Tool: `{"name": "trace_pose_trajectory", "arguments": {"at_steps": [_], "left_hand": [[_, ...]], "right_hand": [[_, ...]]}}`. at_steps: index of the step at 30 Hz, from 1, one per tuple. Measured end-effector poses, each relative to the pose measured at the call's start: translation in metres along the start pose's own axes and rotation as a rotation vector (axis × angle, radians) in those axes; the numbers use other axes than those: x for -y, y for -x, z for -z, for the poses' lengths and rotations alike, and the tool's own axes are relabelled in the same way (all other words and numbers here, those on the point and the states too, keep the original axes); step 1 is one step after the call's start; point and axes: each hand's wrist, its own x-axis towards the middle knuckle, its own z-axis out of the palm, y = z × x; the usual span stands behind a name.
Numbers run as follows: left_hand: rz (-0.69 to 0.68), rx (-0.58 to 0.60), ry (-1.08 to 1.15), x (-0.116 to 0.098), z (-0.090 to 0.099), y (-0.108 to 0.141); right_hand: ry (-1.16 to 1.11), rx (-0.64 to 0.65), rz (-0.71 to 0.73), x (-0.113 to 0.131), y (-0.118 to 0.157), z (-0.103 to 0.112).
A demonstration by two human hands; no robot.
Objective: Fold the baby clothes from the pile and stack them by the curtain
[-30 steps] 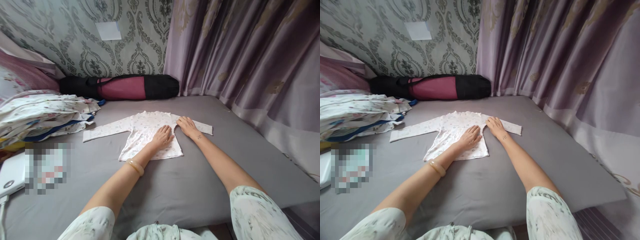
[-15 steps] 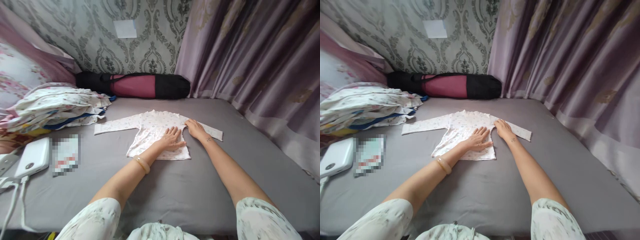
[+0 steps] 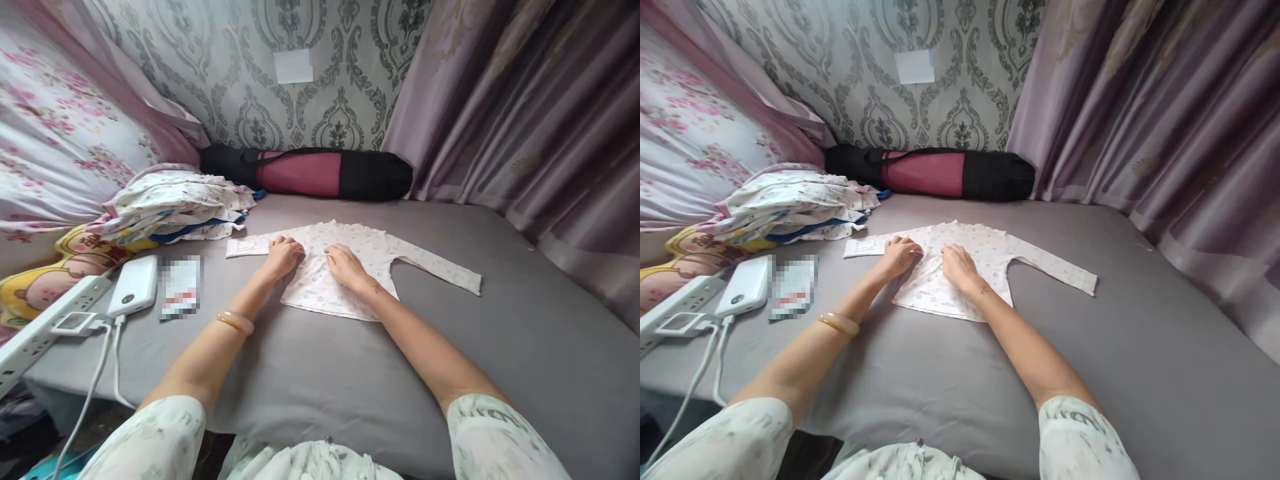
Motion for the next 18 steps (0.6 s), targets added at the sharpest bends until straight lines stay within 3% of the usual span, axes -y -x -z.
{"name": "trace_pose_trajectory", "arguments": {"at_steps": [4, 9, 18], "left_hand": [[-0.069, -0.027, -0.031, 0.001, -0.006, -0.005], [-0.182, -0.013, -0.105, 0.007, -0.008, -0.01], [-0.138, -0.039, -0.11, 0.016, -0.009, -0.019]], "right_hand": [[-0.117, 0.047, 0.048, 0.025, -0.006, -0.018], [-0.146, 0.126, -0.02, 0.03, -0.005, -0.036], [-0.059, 0.165, 0.014, 0.032, 0.0, -0.045]]}}
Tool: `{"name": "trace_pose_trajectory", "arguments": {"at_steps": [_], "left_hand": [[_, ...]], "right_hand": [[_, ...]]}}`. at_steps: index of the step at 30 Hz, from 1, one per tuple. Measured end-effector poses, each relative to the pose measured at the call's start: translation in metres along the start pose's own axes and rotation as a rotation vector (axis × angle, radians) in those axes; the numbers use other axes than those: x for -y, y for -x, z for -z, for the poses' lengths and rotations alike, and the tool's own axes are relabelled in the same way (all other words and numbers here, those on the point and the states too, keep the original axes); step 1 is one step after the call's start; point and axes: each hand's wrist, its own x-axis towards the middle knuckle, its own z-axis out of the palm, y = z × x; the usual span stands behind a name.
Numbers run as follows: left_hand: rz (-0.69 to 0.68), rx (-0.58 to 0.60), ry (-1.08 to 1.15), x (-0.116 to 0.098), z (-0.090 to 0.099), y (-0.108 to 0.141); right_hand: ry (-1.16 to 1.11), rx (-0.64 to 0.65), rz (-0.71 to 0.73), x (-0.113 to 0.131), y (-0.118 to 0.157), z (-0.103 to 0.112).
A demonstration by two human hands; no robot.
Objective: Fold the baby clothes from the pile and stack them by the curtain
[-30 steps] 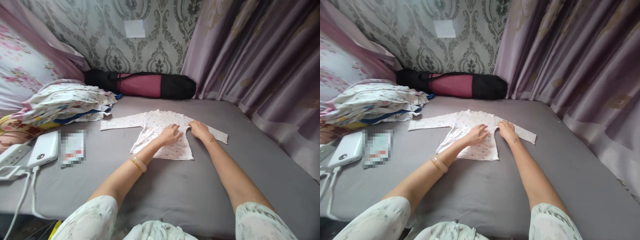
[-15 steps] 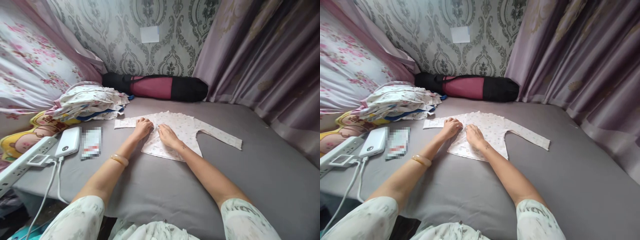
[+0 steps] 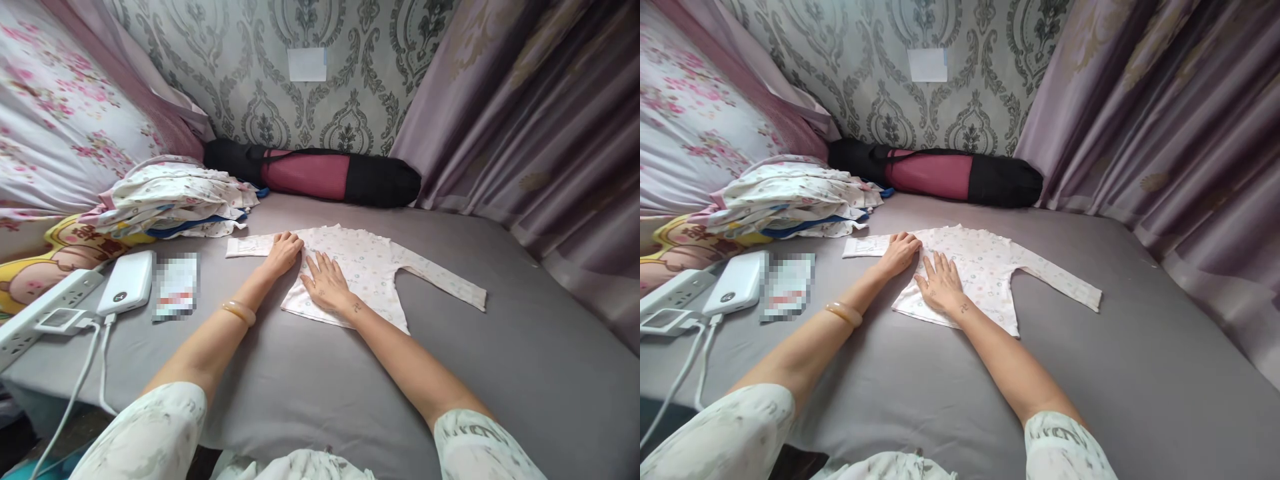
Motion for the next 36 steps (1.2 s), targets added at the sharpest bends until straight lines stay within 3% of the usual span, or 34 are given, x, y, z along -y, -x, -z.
{"name": "trace_pose_trajectory", "arguments": {"at_steps": [7, 11, 14, 18, 24, 27, 32, 36], "left_hand": [[0.05, 0.057, -0.028, -0.004, 0.003, -0.004], [0.097, 0.004, -0.024, -0.031, 0.009, -0.011], [0.084, -0.01, 0.026, -0.053, 0.012, -0.016], [0.017, 0.028, 0.087, -0.062, 0.007, -0.019], [-0.094, 0.041, 0.173, -0.064, -0.01, -0.031], [-0.136, 0.086, 0.214, -0.08, -0.017, -0.049], [-0.21, 0.136, 0.309, -0.123, -0.031, -0.086], [-0.226, 0.133, 0.36, -0.156, -0.047, -0.112]], "right_hand": [[0.019, -0.034, 0.014, 0.0, 0.0, -0.004], [-0.109, -0.049, 0.061, -0.001, -0.001, 0.001], [-0.272, -0.138, 0.093, -0.013, 0.002, 0.017], [-0.316, -0.339, -0.017, -0.066, 0.027, 0.055], [-0.053, -0.511, -0.619, -0.194, 0.104, 0.117], [0.095, -0.455, -0.869, -0.242, 0.139, 0.132], [0.19, -0.279, -1.009, -0.279, 0.161, 0.135], [0.032, -0.229, -1.123, -0.291, 0.157, 0.136]]}}
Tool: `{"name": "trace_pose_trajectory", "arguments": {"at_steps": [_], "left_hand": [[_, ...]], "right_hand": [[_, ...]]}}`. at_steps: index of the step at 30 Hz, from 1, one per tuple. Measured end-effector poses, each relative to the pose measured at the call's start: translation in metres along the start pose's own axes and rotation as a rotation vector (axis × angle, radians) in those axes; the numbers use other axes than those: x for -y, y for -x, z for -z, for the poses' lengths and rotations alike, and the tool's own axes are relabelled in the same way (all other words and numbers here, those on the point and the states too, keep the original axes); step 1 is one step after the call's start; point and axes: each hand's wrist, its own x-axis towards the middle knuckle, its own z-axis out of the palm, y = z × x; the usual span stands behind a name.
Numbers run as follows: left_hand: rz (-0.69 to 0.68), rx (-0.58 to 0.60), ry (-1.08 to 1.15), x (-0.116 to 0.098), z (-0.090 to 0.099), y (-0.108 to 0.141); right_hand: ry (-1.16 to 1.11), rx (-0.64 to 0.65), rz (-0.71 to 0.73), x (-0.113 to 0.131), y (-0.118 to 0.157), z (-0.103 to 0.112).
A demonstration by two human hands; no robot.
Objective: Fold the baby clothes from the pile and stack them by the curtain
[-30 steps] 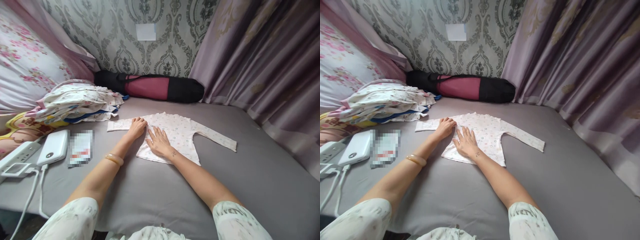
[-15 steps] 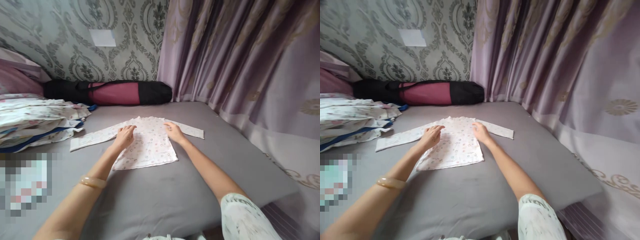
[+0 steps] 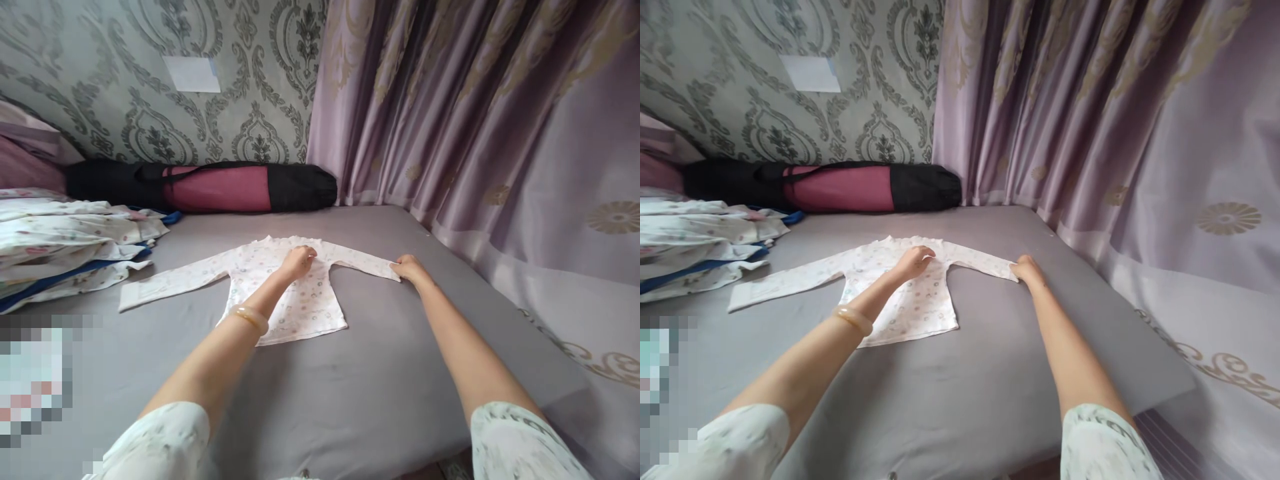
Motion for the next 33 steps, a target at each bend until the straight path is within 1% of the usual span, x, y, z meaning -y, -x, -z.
{"name": "trace_pose_trajectory", "arguments": {"at_steps": [2, 4, 6, 8, 10, 13, 16, 19, 23, 26, 30, 33], "left_hand": [[-0.009, -0.012, 0.014, -0.005, -0.01, -0.013], [-0.028, -0.03, 0.025, -0.007, -0.017, -0.024], [-0.056, -0.038, 0.029, -0.007, -0.023, -0.032], [-0.08, -0.023, 0.026, -0.005, -0.028, -0.036], [-0.084, 0.014, 0.026, -0.003, -0.03, -0.038], [-0.023, 0.105, 0.034, -0.002, -0.032, -0.037], [0.05, 0.193, 0.031, -0.004, -0.03, -0.034], [0.074, 0.255, 0.012, -0.008, -0.025, -0.035], [0.086, 0.327, -0.043, -0.01, -0.019, -0.042], [0.08, 0.382, -0.065, -0.007, -0.017, -0.051], [0.065, 0.439, -0.063, -0.004, -0.013, -0.063], [0.064, 0.46, -0.049, -0.008, -0.007, -0.068]], "right_hand": [[-0.113, 0.03, -0.07, 0.0, -0.003, 0.001], [-0.238, 0.049, -0.104, 0.0, -0.003, 0.004], [-0.389, 0.053, -0.091, 0.001, -0.002, 0.007], [-0.583, 0.019, -0.079, 0.004, -0.002, 0.011], [-0.791, -0.057, -0.085, 0.01, -0.003, 0.014], [-1.047, -0.152, -0.056, 0.024, -0.006, 0.018], [-1.227, -0.192, -0.037, 0.04, -0.005, 0.023], [-1.378, -0.196, -0.04, 0.057, 0.002, 0.03], [-1.533, -0.135, 0.042, 0.083, 0.018, 0.042], [-1.577, -0.035, 0.146, 0.105, 0.03, 0.048], [-1.595, 0.133, 0.275, 0.136, 0.045, 0.045], [-1.601, 0.223, 0.29, 0.158, 0.055, 0.038]]}}
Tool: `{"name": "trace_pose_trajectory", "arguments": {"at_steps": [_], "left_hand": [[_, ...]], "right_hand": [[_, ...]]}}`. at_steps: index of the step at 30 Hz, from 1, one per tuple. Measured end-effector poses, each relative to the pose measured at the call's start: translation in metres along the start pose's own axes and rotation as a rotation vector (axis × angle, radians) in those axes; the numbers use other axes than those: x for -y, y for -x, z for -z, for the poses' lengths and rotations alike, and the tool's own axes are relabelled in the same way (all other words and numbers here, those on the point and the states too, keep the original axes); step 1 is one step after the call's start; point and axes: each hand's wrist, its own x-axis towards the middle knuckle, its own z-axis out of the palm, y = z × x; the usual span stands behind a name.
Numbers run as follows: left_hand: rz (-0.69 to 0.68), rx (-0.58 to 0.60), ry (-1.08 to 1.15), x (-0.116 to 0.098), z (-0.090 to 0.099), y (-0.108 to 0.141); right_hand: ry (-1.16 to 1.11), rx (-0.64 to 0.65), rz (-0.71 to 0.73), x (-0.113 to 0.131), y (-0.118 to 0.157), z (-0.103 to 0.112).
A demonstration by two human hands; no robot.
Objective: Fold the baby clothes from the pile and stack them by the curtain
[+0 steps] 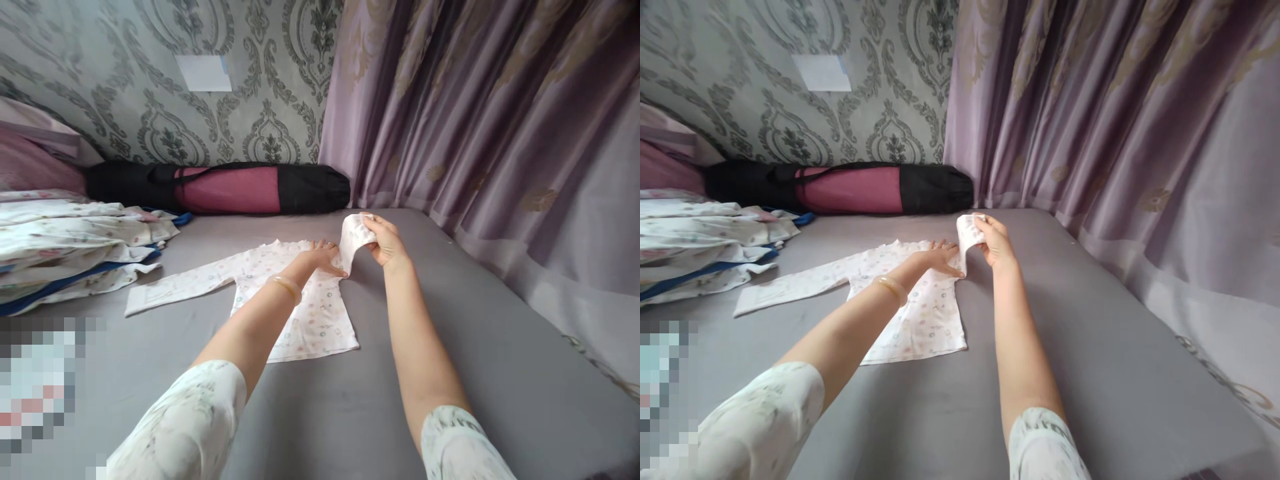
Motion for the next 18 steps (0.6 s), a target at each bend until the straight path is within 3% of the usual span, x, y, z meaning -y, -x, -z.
{"name": "trace_pose_trajectory", "arguments": {"at_steps": [4, 8, 12, 16, 18], "left_hand": [[-0.012, -0.04, 0.028, -0.005, 0.001, 0.002], [0.012, -0.226, 0.086, 0.003, -0.007, 0.014], [0.104, -0.51, 0.234, 0.033, -0.012, 0.045], [0.348, -0.764, 0.548, 0.07, -0.015, 0.084], [0.427, -0.835, 0.71, 0.083, -0.019, 0.099]], "right_hand": [[0.021, -0.017, -0.063, -0.007, 0.002, -0.023], [0.087, -0.06, -0.066, -0.011, -0.001, -0.034], [0.146, -0.088, -0.053, -0.02, -0.004, -0.046], [0.195, -0.063, -0.037, -0.032, 0.0, -0.071], [0.245, -0.048, -0.038, -0.039, 0.004, -0.087]]}}
